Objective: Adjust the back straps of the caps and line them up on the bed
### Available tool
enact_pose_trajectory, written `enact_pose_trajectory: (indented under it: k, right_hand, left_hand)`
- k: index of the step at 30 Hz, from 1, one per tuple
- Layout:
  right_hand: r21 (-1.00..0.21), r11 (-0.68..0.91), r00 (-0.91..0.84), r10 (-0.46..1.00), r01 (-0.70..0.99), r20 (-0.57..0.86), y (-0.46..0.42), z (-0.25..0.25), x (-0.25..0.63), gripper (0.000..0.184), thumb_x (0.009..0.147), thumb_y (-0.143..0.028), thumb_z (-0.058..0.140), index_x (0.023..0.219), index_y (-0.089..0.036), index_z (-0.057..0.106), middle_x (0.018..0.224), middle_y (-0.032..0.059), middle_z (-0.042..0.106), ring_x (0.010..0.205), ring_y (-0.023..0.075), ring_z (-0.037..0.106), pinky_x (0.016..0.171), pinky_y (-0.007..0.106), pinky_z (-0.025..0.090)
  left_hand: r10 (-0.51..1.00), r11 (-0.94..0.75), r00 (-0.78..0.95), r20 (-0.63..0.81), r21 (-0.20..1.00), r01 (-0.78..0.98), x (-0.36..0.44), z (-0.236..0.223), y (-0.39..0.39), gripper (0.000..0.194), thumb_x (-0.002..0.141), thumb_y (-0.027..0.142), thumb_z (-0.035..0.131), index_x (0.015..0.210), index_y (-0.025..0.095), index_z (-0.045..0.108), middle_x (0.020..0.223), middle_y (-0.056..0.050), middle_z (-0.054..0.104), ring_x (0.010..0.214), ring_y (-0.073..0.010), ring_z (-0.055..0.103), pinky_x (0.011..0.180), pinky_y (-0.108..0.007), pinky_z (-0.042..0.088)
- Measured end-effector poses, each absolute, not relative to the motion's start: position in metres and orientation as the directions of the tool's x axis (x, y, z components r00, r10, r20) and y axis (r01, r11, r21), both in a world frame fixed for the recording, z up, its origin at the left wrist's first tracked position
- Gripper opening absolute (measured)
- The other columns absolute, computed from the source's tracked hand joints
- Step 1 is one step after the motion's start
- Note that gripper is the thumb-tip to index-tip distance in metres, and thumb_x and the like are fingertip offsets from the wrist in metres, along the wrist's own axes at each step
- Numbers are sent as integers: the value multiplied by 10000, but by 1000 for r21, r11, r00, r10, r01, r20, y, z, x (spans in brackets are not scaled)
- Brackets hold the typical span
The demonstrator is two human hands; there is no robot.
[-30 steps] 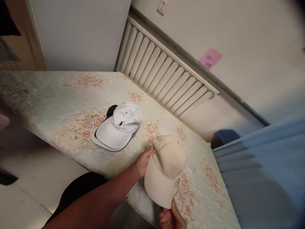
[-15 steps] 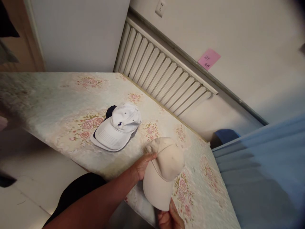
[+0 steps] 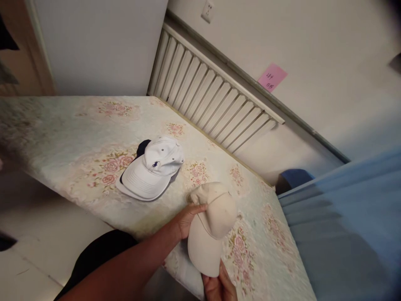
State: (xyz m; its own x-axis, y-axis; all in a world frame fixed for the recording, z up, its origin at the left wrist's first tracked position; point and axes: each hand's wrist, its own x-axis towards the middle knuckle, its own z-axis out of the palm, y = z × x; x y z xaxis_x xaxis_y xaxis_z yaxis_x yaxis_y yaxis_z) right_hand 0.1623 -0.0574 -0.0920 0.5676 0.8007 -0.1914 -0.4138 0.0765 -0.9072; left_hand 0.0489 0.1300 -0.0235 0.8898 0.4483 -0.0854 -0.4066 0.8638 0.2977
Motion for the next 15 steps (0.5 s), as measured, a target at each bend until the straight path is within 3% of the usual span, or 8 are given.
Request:
enact_pose_trajectory:
  k: [5,15]
  right_hand:
    - [-785,153,534,808,-600,-250,-55,-90,161,418,685,-361,732,1071,-209,678,1185,115,643,1167,281,550,991,483,424]
    - [-744,129,506,807,-655,-304,-51,-79,154,434,653,-319,767,1062,-201,683,1173,113,651,1136,270,569,1014,470,395]
  left_hand:
    - [470,849,881,-59,303,-432,48,-23,131,466,710,268,690,1130,81,611,915,-164,714,802,-285,676,842,-441,469]
    - [550,789,834,-42,351,-504,47,-21,135,456,697,241,723,1115,90,621,898,-173,713,767,-308,685,778,-454,487]
